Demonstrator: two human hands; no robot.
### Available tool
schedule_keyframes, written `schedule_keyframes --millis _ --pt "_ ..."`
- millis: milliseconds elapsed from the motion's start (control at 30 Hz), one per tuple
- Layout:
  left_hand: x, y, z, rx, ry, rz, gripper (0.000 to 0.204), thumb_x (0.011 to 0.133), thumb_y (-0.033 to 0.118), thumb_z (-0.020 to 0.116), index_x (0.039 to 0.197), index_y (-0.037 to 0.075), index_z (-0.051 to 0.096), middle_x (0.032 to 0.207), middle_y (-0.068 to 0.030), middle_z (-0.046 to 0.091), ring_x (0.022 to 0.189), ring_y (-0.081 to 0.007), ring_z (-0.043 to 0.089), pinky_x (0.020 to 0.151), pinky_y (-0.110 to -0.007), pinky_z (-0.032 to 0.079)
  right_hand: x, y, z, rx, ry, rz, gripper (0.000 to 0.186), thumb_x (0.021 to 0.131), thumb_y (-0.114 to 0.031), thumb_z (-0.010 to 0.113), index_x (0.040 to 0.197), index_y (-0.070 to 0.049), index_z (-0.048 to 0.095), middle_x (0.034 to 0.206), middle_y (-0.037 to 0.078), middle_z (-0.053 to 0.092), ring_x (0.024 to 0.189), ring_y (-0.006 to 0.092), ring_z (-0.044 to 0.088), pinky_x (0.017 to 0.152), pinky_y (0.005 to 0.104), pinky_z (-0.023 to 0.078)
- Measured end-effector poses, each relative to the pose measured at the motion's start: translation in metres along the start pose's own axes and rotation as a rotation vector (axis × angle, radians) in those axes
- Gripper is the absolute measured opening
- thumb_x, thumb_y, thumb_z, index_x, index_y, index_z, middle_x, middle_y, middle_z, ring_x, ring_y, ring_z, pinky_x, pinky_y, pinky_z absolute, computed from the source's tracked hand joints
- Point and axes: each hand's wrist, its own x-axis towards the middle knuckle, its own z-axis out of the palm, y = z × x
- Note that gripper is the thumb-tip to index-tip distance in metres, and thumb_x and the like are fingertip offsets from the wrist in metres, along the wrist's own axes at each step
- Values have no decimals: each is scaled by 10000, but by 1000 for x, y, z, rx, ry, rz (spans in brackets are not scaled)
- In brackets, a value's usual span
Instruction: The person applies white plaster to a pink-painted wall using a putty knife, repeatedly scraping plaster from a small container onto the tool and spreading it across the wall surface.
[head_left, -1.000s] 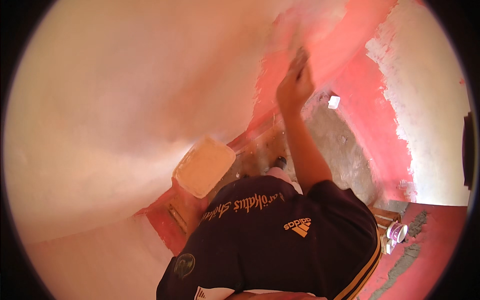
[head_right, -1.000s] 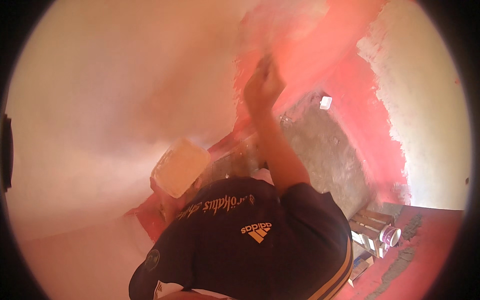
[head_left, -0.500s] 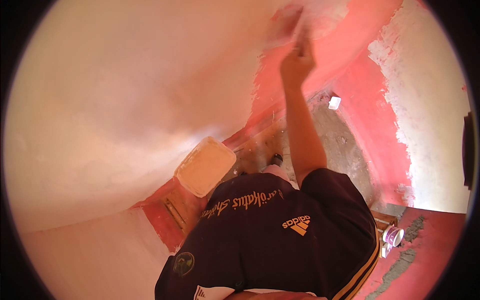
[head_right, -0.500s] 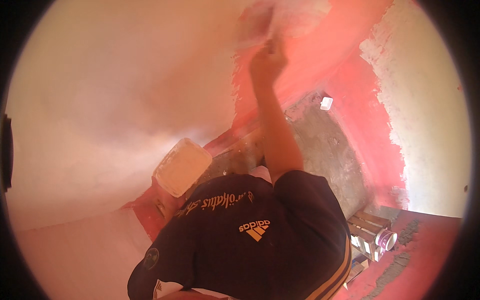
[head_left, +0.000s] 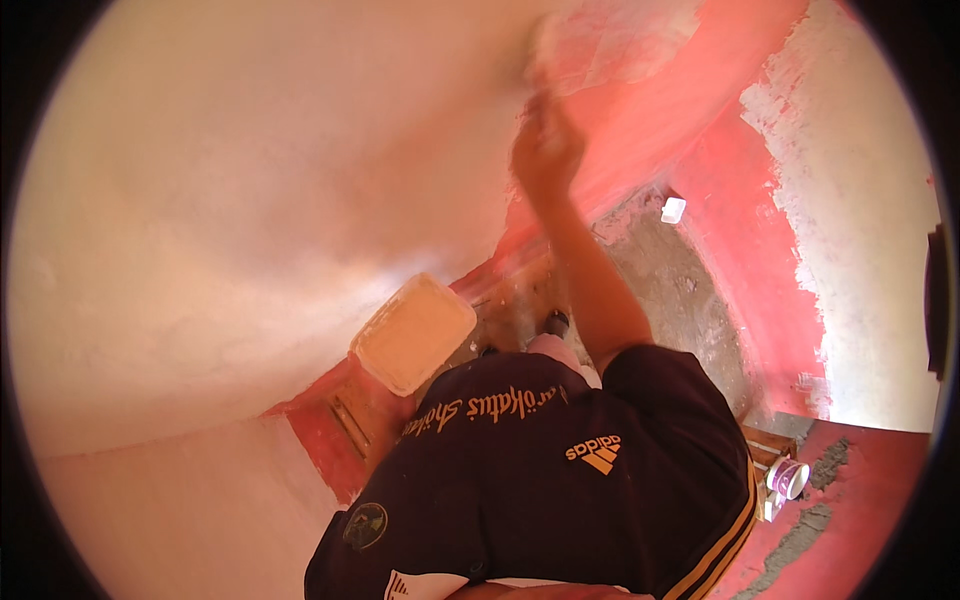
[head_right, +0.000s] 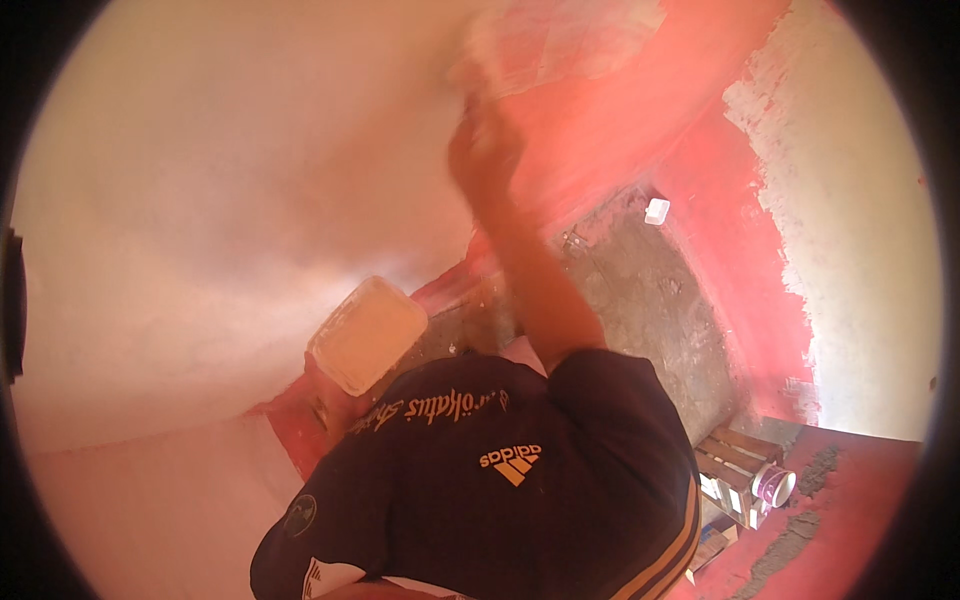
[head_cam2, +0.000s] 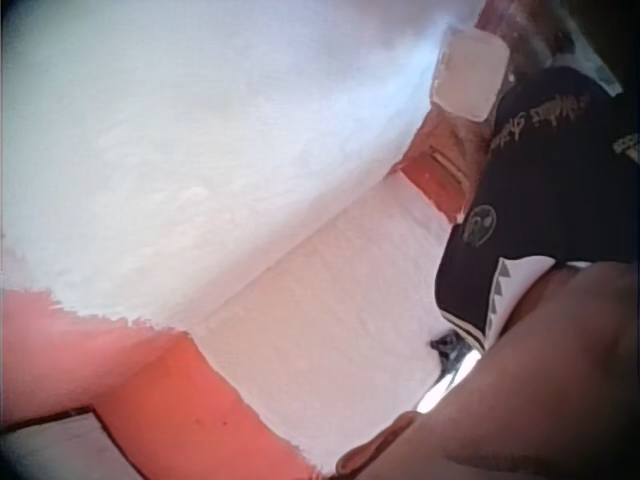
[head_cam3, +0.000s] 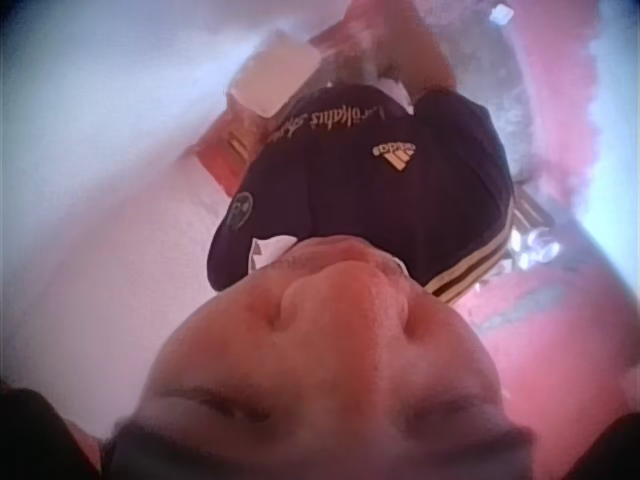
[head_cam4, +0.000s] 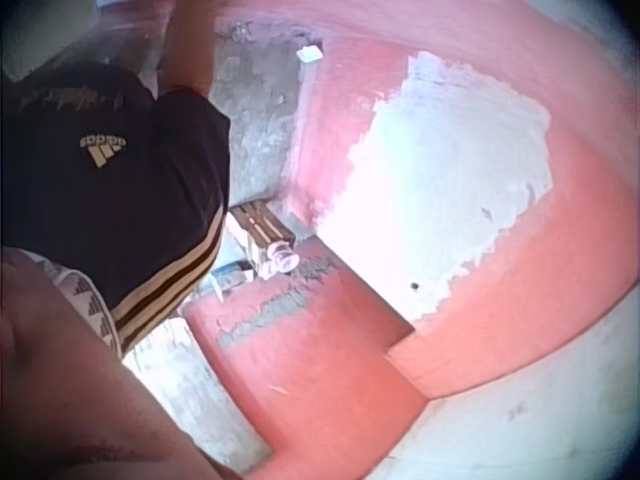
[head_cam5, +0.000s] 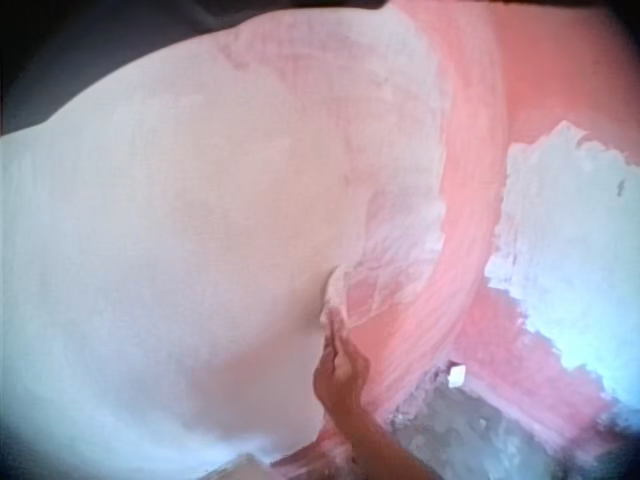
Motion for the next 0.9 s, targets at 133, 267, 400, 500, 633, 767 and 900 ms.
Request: schedule_keyframes --millis 133,267,400,500,633,767,900 --pt "-3 -3 -6 -18 16 -1 309 943 205 703 1201 43 653 1098 -60 703 996 -147 642 759 -325 548 -23 -39 -13 286 -49 -158 343 1023 -143 537 1306 21 639 1032 145 751 761 138 663 701 302 531" --pt "-4 -7 -9 -19 20 1 307 942 193 704 1202 39 651 1094 -60 703 993 -144 640 757 -324 547 43 2 -42 180 181 332 336 1012 -97 525 1299 48 624 874 138 720 722 178 661 707 299 536" --pt "1 -6 -8 -13 -3 8 306 940 181 705 1202 34 649 1090 -60 703 990 -141 638 755 -323 546 11 15 -1 27 91 -34 342 1014 -97 502 1302 45 620 886 137 720 720 151 652 683 295 526" --pt "-1 -11 -12 -33 22 3 304 939 172 706 1203 31 647 1087 -60 703 987 -139 636 754 -322 546 -28 -35 -19 129 -61 -97 330 1016 -98 503 1282 45 635 936 159 735 707 184 663 652 309 525" --pt "-1 -14 -15 -36 26 7 303 938 159 707 1203 26 645 1083 -61 702 984 -136 634 752 -321 545 12 -6 -39 401 175 345 364 993 -79 521 1334 13 611 1112 137 739 816 160 681 776 289 540" --pt "8 -5 -10 26 -5 3 302 937 147 708 1204 22 642 1079 -61 702 981 -134 632 750 -320 545 17 26 -17 54 80 160 313 991 -63 513 1256 25 653 1123 149 740 900 221 714 809 318 551" --pt "7 -37 -27 -88 -9 25 319 965 178 663 1243 29 616 1137 -64 681 1028 -147 620 808 -326 528 -50 -18 -6 167 22 -184 289 1017 -82 494 1212 36 672 1046 170 744 859 276 718 765 329 562"
